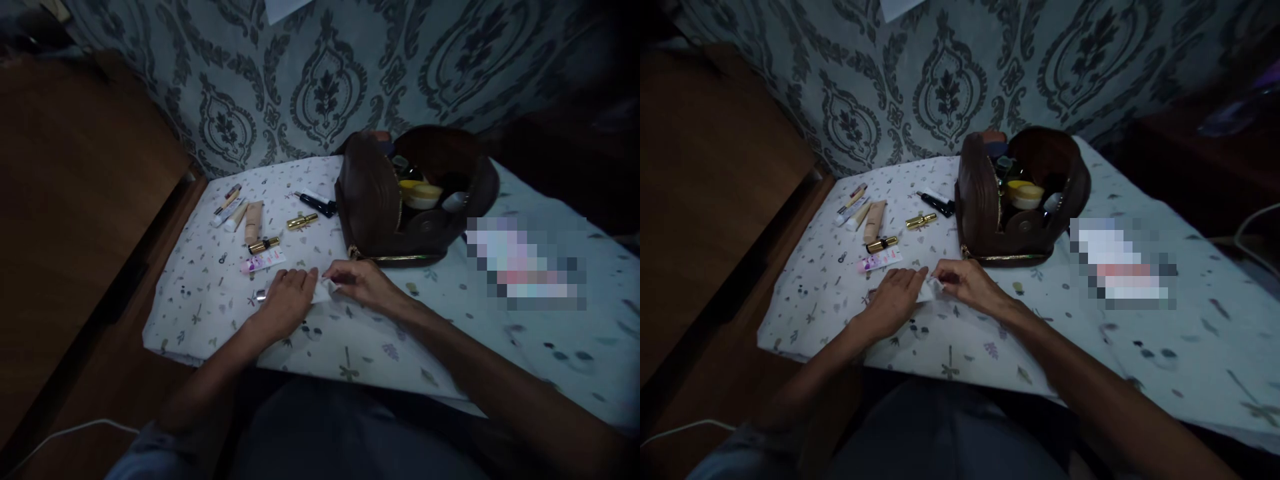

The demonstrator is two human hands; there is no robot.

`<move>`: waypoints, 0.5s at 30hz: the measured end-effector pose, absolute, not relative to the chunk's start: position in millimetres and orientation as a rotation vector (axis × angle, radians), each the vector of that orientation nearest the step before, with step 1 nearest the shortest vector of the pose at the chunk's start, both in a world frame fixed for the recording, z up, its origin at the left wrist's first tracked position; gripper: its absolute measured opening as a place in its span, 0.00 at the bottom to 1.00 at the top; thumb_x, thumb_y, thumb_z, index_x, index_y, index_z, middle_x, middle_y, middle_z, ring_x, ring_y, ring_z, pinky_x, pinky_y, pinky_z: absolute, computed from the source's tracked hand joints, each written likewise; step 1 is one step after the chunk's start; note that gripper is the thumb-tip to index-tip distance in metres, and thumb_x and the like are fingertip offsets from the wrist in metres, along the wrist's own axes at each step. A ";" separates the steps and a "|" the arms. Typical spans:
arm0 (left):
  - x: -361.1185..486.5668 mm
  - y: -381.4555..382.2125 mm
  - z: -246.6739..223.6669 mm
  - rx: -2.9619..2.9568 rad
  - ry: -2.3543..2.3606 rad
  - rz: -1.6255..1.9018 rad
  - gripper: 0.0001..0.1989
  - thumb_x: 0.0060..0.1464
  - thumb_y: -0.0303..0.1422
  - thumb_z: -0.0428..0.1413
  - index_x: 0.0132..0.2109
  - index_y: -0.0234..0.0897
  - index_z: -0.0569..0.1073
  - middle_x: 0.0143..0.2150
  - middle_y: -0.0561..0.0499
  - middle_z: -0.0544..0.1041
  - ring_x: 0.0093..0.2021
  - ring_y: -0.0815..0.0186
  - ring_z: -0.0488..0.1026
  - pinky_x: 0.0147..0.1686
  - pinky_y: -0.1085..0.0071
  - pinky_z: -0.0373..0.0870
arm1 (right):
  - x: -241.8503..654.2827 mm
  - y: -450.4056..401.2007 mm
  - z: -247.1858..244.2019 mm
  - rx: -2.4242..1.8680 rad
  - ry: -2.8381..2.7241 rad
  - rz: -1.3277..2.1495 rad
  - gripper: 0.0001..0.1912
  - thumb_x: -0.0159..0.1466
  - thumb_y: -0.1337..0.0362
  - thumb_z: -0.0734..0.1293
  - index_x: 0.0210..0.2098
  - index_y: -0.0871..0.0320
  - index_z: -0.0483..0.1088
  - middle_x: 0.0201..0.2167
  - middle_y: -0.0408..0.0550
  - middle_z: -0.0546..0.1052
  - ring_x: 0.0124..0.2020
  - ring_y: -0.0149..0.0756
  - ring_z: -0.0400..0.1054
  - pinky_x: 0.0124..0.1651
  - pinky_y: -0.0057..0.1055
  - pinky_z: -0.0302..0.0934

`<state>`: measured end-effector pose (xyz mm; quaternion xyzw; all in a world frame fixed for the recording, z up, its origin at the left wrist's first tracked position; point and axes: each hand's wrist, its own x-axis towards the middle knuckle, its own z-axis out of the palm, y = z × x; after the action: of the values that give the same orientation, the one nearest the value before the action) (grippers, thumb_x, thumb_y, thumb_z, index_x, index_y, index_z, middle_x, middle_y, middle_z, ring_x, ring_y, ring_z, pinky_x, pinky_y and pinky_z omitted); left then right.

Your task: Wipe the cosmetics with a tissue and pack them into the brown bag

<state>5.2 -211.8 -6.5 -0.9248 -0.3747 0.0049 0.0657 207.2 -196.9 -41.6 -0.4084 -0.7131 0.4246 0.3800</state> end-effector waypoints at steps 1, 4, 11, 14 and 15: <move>11.9 -210.9 -5.5 -2.807 -1.116 0.006 0.24 0.63 0.29 0.49 0.64 0.26 0.56 0.48 0.38 0.75 0.49 0.55 0.72 0.50 0.58 0.66 | 208.2 -196.6 -41.8 -1.029 -1.826 1.052 0.06 0.55 0.65 0.65 0.31 0.59 0.72 0.26 0.44 0.75 0.28 0.34 0.68 0.33 0.29 0.61; 25.2 -209.4 -2.0 -2.844 -1.154 -0.047 0.29 0.65 0.40 0.49 0.65 0.28 0.52 0.49 0.37 0.74 0.49 0.54 0.73 0.47 0.59 0.68 | 211.7 -194.8 -41.2 -1.000 -1.859 1.004 0.05 0.52 0.68 0.65 0.29 0.59 0.73 0.26 0.44 0.75 0.28 0.34 0.68 0.33 0.28 0.61; 20.0 -207.8 0.2 -2.881 -1.282 -0.067 0.15 0.68 0.40 0.44 0.51 0.36 0.68 0.45 0.46 0.76 0.47 0.57 0.73 0.43 0.63 0.70 | 215.8 -192.6 -38.7 -0.999 -1.918 0.984 0.06 0.55 0.65 0.66 0.28 0.59 0.76 0.23 0.44 0.75 0.25 0.32 0.66 0.29 0.27 0.59; 5.7 -207.3 -4.9 -2.837 -1.268 -0.078 0.12 0.66 0.36 0.47 0.49 0.35 0.69 0.44 0.45 0.76 0.47 0.57 0.72 0.45 0.61 0.70 | 216.2 -193.0 -38.1 -1.024 -1.911 1.028 0.10 0.58 0.59 0.68 0.31 0.59 0.78 0.24 0.45 0.77 0.26 0.32 0.68 0.30 0.28 0.61; -0.7 -207.4 -6.5 -2.827 -1.261 -0.076 0.11 0.66 0.36 0.47 0.49 0.35 0.69 0.44 0.44 0.75 0.46 0.57 0.71 0.46 0.60 0.69 | 216.3 -193.2 -37.7 -1.024 -1.911 1.040 0.11 0.58 0.57 0.69 0.32 0.59 0.78 0.25 0.46 0.78 0.26 0.33 0.68 0.31 0.28 0.61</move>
<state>-0.7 -207.4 -6.5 -0.9128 -0.4071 -0.0247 0.0227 216.3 -193.2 -37.7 -0.3973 -0.7415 0.4034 0.3601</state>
